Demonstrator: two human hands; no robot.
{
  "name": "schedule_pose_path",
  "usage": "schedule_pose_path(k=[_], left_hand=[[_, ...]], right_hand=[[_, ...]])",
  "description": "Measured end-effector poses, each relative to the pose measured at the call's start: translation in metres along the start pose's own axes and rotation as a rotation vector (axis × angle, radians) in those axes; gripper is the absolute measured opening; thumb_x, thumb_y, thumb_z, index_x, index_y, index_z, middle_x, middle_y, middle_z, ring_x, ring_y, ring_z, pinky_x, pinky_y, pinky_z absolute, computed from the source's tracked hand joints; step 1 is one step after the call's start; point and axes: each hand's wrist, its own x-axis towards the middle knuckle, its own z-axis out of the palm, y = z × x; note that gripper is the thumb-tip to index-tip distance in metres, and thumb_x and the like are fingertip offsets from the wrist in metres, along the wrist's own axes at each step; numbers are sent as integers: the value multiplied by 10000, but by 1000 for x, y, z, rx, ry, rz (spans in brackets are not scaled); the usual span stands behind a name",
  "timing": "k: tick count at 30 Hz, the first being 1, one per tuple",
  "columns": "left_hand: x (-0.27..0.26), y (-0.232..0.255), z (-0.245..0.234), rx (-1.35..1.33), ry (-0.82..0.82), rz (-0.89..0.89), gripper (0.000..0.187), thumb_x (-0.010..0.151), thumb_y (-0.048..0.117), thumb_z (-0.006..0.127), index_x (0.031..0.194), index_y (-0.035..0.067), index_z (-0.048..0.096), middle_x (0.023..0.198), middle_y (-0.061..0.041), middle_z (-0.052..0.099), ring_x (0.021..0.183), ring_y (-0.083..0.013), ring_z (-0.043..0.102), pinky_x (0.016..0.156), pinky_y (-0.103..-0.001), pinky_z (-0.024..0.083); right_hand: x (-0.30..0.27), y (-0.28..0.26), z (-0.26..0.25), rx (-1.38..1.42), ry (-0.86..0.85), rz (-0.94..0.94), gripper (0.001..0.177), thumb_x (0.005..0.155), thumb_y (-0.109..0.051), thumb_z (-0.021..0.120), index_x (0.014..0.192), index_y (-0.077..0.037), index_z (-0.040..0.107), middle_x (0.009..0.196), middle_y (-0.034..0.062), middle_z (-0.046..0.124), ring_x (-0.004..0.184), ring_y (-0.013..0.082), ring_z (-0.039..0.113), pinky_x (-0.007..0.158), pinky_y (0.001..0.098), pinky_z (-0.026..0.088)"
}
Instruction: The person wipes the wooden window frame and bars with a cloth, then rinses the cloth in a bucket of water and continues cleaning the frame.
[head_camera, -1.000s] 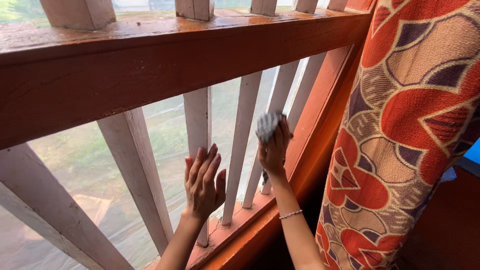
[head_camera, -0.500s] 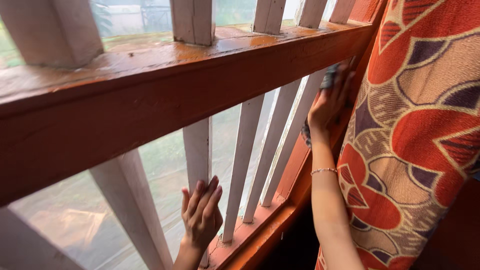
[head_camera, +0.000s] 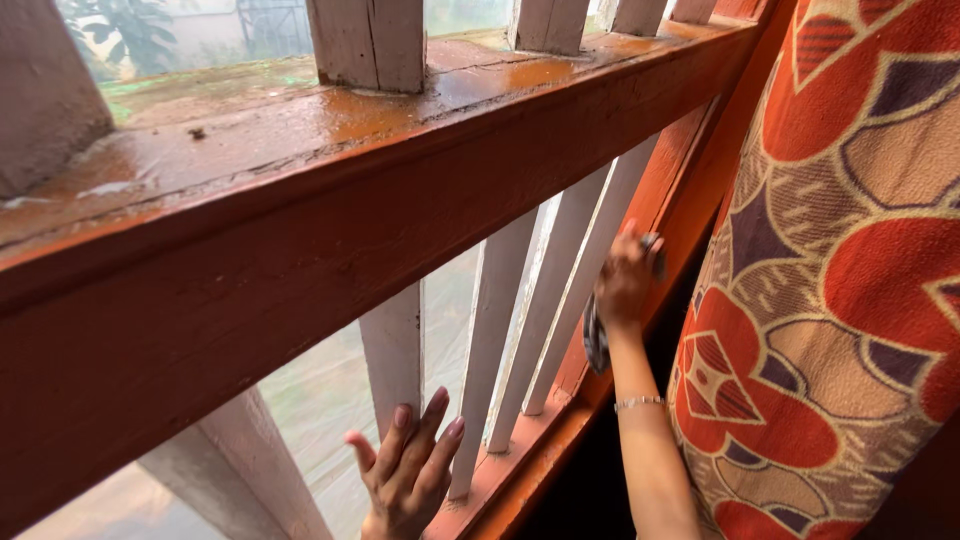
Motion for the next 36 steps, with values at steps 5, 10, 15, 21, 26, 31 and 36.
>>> schedule_pose_path(k=[5,10,15,21,26,31,36], left_hand=[[-2,3,2,-14,5,-26,249,991,203,579,1235,242,553,1215,44,668,1443,-147,277,1221,-460,-81],[-2,6,2,-50,-4,-87,340,1029,348,299,1194,243,576,1180,41,668,1438,-141,267,1201,-452,-124],[0,5,-1,-73,-54,-79,423,1070,381,191,1191,202,554,1198,19,665,1443,-167,253,1188,-470,-158],[-2,4,-2,-78,-60,-89,425,1061,383,196,1183,210,564,1189,23,668,1429,-154,266,1192,-465,-148],[-5,1,4,-67,-1,-77,331,1060,363,262,1146,259,564,1175,55,667,1415,-137,292,1192,-471,-133],[-17,0,9,-28,-18,-78,273,1076,325,310,1142,280,570,1183,75,666,1419,-131,300,1193,-470,-149],[-23,-6,11,5,-52,-34,357,1064,351,228,1151,310,571,1191,78,655,1417,-141,264,1181,-479,-161]], right_hand=[[160,-18,-26,-154,345,8,199,939,-20,618,1120,-77,558,1216,118,520,1160,306,455,1013,477,361],[171,-31,-21,-1,302,66,298,935,32,543,1230,-2,564,1380,132,447,1348,308,388,1216,514,202],[76,-16,2,-155,-9,84,315,1137,-103,286,1426,-8,370,1693,88,245,1586,289,222,1256,436,208],[123,-35,-20,57,-129,294,704,1016,-545,61,1557,-119,208,1616,103,205,1476,386,154,1210,504,185],[147,-33,-13,84,-85,269,813,965,-660,50,1555,-123,208,1605,116,162,1488,389,200,1213,519,216],[49,-8,10,259,-122,381,487,1052,-188,158,1487,-24,302,1572,237,148,1424,426,168,1146,534,279],[-69,-14,-9,-284,-298,-66,357,912,-70,519,1253,32,556,1340,211,520,1315,371,396,1084,623,248]])
